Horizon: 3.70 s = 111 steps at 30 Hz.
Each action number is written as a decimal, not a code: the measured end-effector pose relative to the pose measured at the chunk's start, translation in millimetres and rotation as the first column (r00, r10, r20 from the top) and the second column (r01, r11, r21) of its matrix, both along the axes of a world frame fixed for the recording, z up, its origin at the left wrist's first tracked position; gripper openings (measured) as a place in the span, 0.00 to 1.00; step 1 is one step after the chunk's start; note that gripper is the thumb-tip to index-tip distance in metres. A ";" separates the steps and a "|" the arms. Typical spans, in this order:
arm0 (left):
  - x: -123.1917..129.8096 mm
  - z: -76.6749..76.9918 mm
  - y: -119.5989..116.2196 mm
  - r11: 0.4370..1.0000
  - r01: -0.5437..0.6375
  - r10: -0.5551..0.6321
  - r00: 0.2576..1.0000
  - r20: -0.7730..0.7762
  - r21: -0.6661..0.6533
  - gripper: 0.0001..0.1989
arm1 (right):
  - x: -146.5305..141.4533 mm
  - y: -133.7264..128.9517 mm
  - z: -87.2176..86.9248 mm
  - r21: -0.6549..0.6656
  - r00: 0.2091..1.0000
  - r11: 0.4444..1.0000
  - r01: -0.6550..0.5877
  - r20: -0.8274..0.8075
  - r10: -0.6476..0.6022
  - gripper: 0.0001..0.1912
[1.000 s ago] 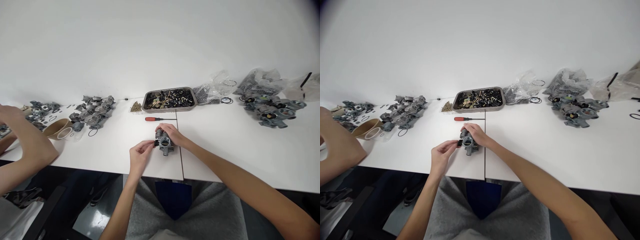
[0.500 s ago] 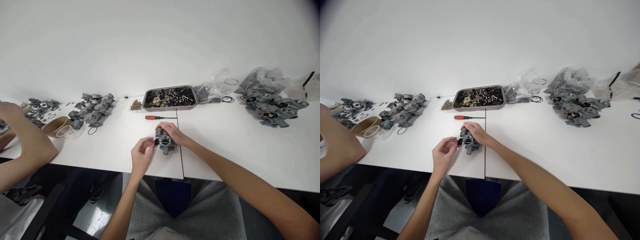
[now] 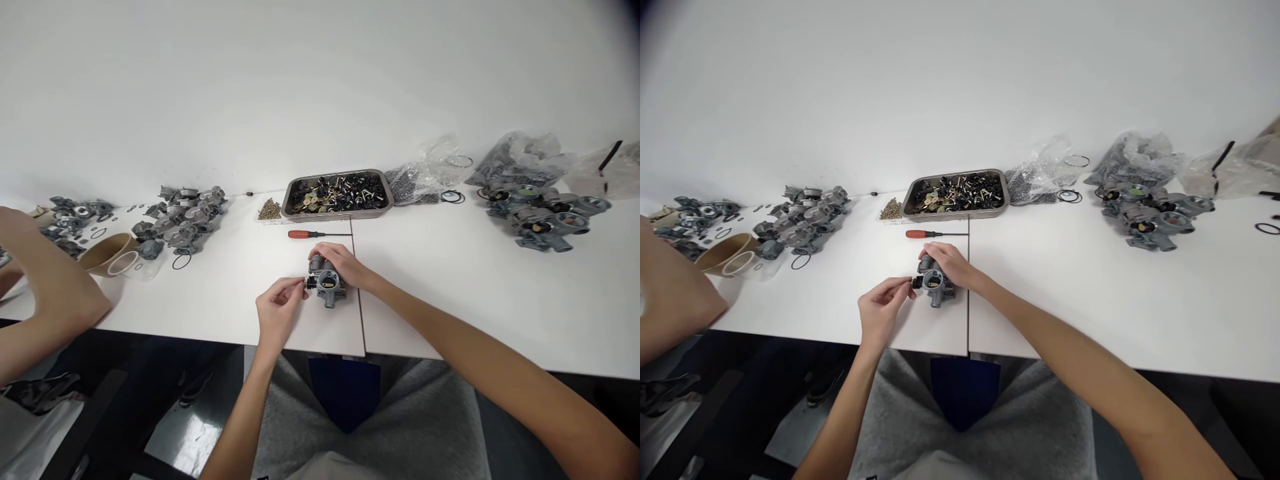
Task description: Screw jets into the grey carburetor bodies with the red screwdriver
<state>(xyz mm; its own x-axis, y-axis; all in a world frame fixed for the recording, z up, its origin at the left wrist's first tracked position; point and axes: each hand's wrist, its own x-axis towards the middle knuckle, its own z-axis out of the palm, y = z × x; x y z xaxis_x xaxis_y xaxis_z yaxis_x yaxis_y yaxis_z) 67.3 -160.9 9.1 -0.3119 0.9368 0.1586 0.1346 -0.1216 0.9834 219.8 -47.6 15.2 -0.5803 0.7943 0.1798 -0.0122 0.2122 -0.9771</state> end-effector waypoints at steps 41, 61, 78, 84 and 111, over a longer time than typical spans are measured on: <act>-38.6 -4.7 141.8 0.990 0.142 -0.051 0.450 -0.892 0.015 0.16 | 11.5 11.2 -5.5 -0.088 0.994 0.990 0.108 0.042 -0.105 0.19; -133.8 18.8 158.9 0.974 -0.159 0.077 0.898 0.432 0.158 0.15 | 11.6 15.1 -2.5 -0.115 0.993 0.988 0.100 0.066 -0.093 0.20; -163.1 -10.1 178.6 0.882 -0.398 0.291 0.882 0.369 0.255 0.22 | 13.3 14.8 -1.2 -0.084 0.989 0.991 0.102 0.119 -0.091 0.20; -160.0 -8.6 176.3 0.891 -0.386 0.290 0.889 0.354 0.237 0.20 | 12.7 15.7 -2.0 -0.085 0.991 0.992 0.090 0.109 -0.081 0.21; -66.3 28.3 141.1 0.970 0.215 -0.243 0.854 0.461 0.114 0.16 | 29.1 42.2 -19.7 0.299 0.840 0.872 0.388 0.276 -0.468 0.20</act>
<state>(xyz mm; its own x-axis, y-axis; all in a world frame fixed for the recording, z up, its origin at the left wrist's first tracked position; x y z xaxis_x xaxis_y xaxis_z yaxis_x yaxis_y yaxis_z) 1.0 -19.7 37.5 -0.1405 0.9847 0.1030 -0.3781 -0.1495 0.9136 248.9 -5.4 -4.5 -0.2478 0.9382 0.2415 0.4439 0.3315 -0.8325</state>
